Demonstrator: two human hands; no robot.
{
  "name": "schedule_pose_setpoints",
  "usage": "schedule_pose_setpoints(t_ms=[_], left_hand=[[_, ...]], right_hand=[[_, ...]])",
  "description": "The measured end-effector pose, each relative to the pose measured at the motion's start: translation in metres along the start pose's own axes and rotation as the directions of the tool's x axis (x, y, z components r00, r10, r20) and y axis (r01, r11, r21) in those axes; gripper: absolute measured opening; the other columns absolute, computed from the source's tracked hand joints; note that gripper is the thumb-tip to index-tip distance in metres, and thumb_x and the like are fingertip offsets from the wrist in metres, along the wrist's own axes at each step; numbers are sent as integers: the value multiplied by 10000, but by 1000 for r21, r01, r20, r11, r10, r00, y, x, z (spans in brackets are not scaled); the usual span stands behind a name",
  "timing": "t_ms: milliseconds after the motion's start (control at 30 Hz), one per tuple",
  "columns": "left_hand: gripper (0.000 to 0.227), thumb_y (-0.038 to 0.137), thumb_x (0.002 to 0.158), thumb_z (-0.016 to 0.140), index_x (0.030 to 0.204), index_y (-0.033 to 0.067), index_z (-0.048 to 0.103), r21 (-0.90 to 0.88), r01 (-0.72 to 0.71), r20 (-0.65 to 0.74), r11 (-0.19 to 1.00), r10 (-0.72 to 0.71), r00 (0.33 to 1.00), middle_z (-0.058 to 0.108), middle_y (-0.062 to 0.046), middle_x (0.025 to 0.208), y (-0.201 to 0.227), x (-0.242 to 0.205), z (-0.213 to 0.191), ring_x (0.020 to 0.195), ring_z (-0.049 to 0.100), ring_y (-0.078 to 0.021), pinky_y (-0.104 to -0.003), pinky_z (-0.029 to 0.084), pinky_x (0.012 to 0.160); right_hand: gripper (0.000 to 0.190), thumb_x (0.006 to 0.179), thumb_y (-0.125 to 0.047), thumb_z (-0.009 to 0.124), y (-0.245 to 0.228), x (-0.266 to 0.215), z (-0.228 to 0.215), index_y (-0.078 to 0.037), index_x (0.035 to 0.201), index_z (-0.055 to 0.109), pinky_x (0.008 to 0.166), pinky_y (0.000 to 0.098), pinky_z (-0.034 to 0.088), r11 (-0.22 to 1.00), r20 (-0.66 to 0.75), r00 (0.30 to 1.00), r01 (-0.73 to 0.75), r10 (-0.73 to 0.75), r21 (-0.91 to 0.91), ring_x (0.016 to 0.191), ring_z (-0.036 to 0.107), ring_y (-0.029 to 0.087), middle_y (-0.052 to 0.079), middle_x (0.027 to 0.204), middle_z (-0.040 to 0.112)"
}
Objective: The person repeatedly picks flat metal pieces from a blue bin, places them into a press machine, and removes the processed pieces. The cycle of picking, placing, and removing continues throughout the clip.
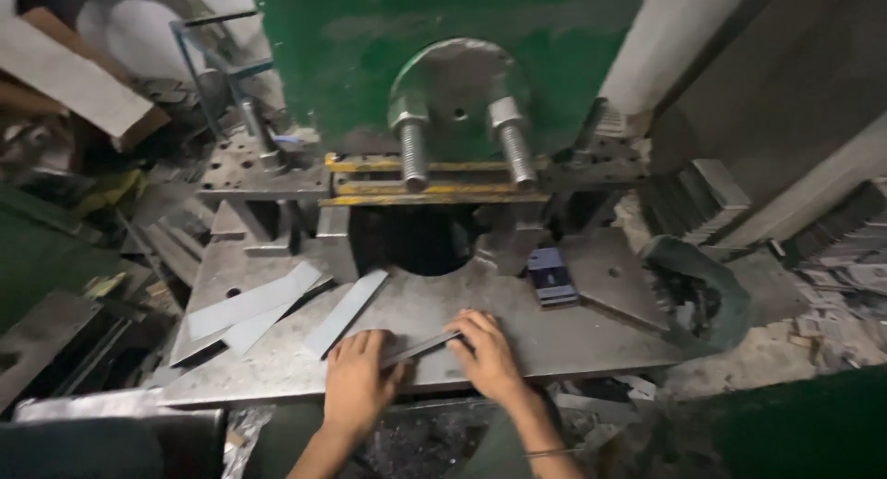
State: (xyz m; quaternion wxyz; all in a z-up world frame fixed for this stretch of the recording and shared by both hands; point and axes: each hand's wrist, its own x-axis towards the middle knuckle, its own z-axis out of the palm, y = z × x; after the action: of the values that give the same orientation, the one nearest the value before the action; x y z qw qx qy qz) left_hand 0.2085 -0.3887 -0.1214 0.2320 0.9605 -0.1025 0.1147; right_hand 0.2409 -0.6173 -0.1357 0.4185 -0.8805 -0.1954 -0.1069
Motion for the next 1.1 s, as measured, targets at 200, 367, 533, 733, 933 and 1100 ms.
schedule_pose_setpoints(t_ms=[200, 367, 533, 733, 933, 1100], left_hand=[[585, 32, 750, 751, 1295, 51, 542, -552, 51, -110, 832, -133, 985, 647, -126, 1289, -1, -13, -3, 1192, 649, -296, -426, 484, 1060], [672, -68, 641, 670, 1296, 34, 563, -656, -36, -258, 754, -179, 949, 622, -150, 1321, 11, 1, 22, 1362, 537, -348, -433, 347, 1194], [224, 149, 847, 719, 1069, 132, 693, -391, 113, 50, 913, -101, 994, 671, -59, 998, -6, 3, -5, 836, 692, -266, -383, 557, 763], [270, 337, 845, 767, 912, 91, 679, -229, 94, 60, 969, -82, 995, 674, -122, 864, -44, 7, -17, 729, 650, -357, -466, 513, 708], [259, 125, 844, 825, 1041, -40, 792, -754, 581, 348, 306, -565, 748, 736, -125, 775, -39, 10, -74, 613, 620, -175, -264, 481, 568], [234, 109, 821, 820, 986, -53, 782, -767, 575, 310, 284, -620, 720, 724, -111, 771, -78, 18, -63, 689, 637, -179, -271, 489, 662]], right_hand=[[345, 822, -34, 668, -18, 2, 0, -89, 1163, 667, 1001, 347, 499, 992, -66, 998, 4, 5, 126, 1174, 633, 249, 65, 1305, 623], [635, 818, 8, 614, -17, 4, 9, -86, 1437, 513, 1132, 381, 412, 989, -62, 996, -53, 62, 141, 1397, 504, 277, 106, 1529, 501], [450, 853, -72, 665, -6, 3, 13, -103, 1299, 613, 1067, 358, 473, 989, -86, 989, -107, 116, 99, 1256, 629, 239, 45, 1367, 655], [199, 858, -73, 695, 1, 32, 6, -73, 1049, 751, 695, 249, 473, 935, 207, 966, -213, 157, 285, 785, 568, 129, -1, 942, 637], [462, 883, -95, 707, -14, 83, 21, -40, 1323, 577, 989, 326, 531, 771, -62, 924, -275, 376, 574, 1214, 661, 244, 138, 1374, 633], [397, 906, -155, 743, 4, 44, 57, -62, 1277, 635, 1001, 419, 554, 826, 1, 906, -387, 424, 410, 1144, 686, 294, 176, 1265, 645]])
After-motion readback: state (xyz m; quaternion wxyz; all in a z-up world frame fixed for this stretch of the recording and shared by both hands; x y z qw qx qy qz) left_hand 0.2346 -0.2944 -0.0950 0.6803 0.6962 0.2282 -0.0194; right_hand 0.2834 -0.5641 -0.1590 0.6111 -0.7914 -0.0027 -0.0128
